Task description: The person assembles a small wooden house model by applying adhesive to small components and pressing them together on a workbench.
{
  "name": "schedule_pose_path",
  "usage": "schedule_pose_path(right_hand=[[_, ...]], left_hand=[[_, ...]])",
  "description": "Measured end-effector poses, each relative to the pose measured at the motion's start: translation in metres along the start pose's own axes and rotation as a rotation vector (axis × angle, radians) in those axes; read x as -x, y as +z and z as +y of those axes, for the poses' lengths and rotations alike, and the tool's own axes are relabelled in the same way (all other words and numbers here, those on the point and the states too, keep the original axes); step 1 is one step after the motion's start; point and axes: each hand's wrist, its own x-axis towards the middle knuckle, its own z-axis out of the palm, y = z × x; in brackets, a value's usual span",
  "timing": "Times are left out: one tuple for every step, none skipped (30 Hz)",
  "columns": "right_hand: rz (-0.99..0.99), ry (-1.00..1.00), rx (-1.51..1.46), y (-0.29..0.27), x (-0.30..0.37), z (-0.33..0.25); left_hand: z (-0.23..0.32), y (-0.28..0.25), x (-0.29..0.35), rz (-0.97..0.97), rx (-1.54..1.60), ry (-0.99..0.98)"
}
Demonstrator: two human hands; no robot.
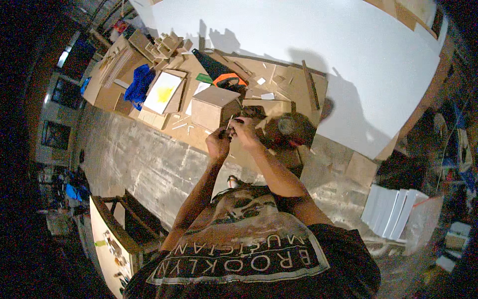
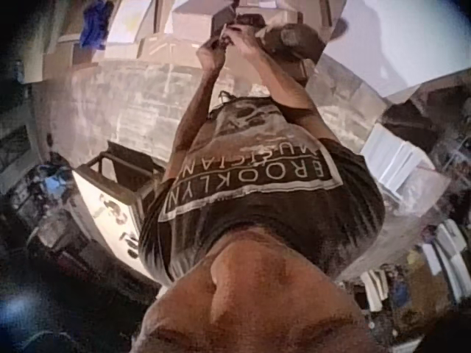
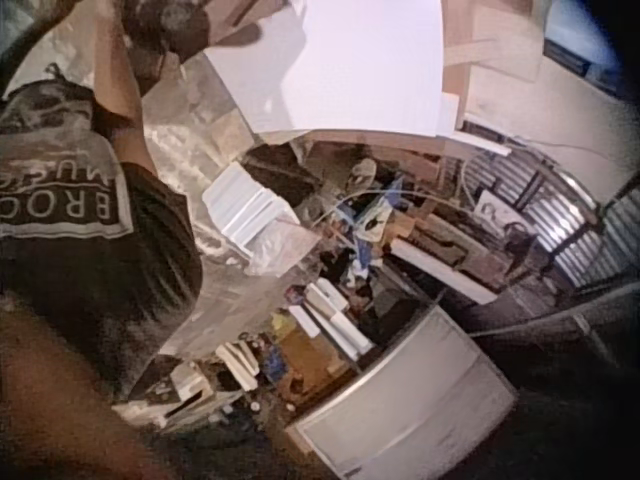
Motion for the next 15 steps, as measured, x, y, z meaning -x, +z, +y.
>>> schedule_pose_path(right_hand=[[0.046,0.008,-0.064,0.003,-0.004,-0.002],[0.032,0.013,-0.060,0.001,-0.010,-0.002],[0.077,0.043,-0.070,0.000,-0.018,-0.002],[0.121,0.073,-0.080,-0.001,-0.025,-0.002],[0.106,0.073,-0.123,-0.004,-0.033,-0.001],[0.102,0.075,-0.121,-0.007,-0.043,0.001],[0.077,0.056,-0.189,-0.011,-0.053,0.002],[0.053,0.041,-0.257,-0.014,-0.060,0.003],[0.035,0.107,-0.225,-0.011,-0.058,0.000],[0.022,0.122,-0.218,-0.005,-0.057,-0.001],[0.042,0.104,-0.173,-0.002,-0.058,-0.003],[0.063,0.086,-0.128,-0.001,-0.059,-0.004],[0.059,0.090,-0.123,0.001,-0.059,-0.006],[0.071,0.092,-0.117,0.002,-0.062,-0.006],[0.083,0.094,-0.112,0.002,-0.064,-0.005]], left_hand=[[0.001,-0.002,0.001,0.020,-0.006,0.002],[-0.003,-0.003,0.003,0.033,-0.008,-0.004],[-0.007,-0.004,0.006,0.048,-0.043,-0.045],[-0.011,-0.007,0.009,0.063,-0.077,-0.085],[-0.018,-0.007,0.013,0.069,-0.079,-0.091],[-0.023,-0.009,0.018,0.062,-0.001,-0.167],[-0.029,-0.011,0.021,0.055,0.077,-0.242],[-0.035,-0.013,0.026,0.057,0.077,-0.245],[-0.046,-0.021,0.035,0.042,0.110,-0.284],[-0.055,-0.028,0.045,0.027,0.144,-0.321],[-0.057,-0.033,0.051,0.023,0.178,-0.338],[-0.058,-0.034,0.057,0.029,0.180,-0.344],[-0.059,-0.036,0.063,0.030,0.180,-0.371],[-0.057,-0.038,0.066,0.030,0.179,-0.394],[-0.055,-0.040,0.068,0.018,0.209,-0.437]])
